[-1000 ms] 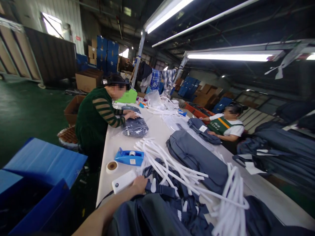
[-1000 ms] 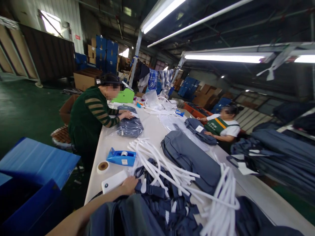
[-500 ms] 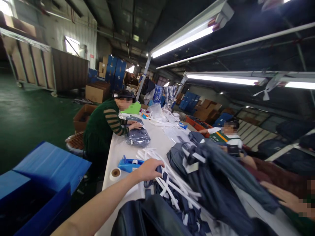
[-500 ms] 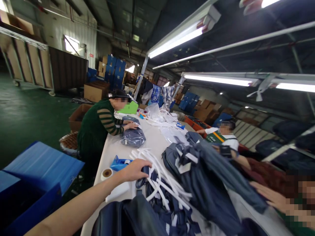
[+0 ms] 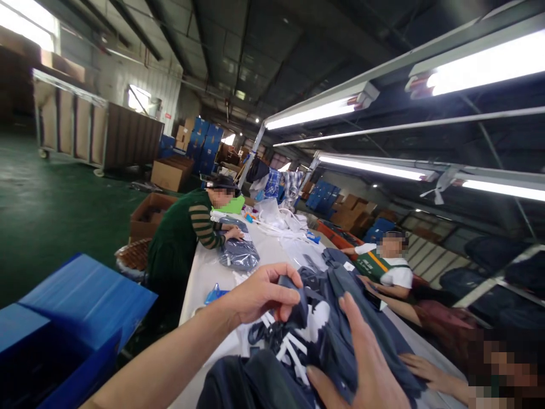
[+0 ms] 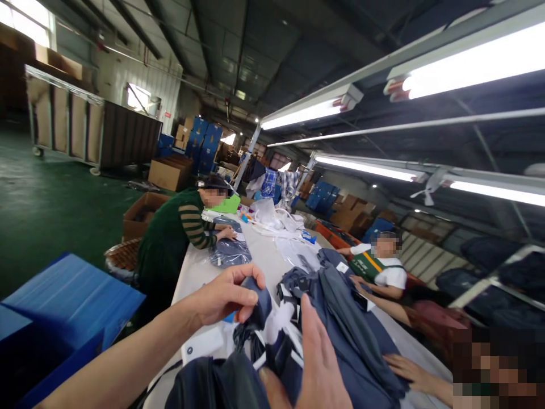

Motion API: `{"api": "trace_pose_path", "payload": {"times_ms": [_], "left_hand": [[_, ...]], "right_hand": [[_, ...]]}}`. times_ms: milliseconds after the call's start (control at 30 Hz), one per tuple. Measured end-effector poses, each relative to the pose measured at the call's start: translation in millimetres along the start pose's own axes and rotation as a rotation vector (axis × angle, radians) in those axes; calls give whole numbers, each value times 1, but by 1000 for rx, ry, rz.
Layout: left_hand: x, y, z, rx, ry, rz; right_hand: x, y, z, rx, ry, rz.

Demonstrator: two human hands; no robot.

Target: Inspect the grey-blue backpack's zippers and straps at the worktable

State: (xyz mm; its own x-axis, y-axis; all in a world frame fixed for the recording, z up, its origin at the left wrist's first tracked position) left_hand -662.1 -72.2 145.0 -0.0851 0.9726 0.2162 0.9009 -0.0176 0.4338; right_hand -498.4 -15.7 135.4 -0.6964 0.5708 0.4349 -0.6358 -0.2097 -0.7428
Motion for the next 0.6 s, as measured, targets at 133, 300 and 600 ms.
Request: {"api": "trace_pose_path", "payload": {"times_ms": [133, 300, 600], "left_hand": [[4, 12, 2, -95, -12, 114], [-5, -39, 2, 159, 259, -49], [-53, -5, 26, 938, 451, 121]], "right_hand": [[23, 32, 22, 118, 27, 127], [5, 77, -22, 556, 529, 322], [-23, 127, -38, 1002, 813, 712]]}}
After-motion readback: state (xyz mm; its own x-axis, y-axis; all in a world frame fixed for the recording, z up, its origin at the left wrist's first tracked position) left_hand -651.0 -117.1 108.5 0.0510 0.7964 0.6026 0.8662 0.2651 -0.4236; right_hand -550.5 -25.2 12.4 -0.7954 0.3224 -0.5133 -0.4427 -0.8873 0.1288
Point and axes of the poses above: each hand's wrist, its own x-axis towards the middle knuckle, its own y-axis out of the palm, z = x × y, the point moved 9 cm from there along x, towards the middle knuckle, and after that the axes turned 2 degrees about -y, right-handed, at the moved point
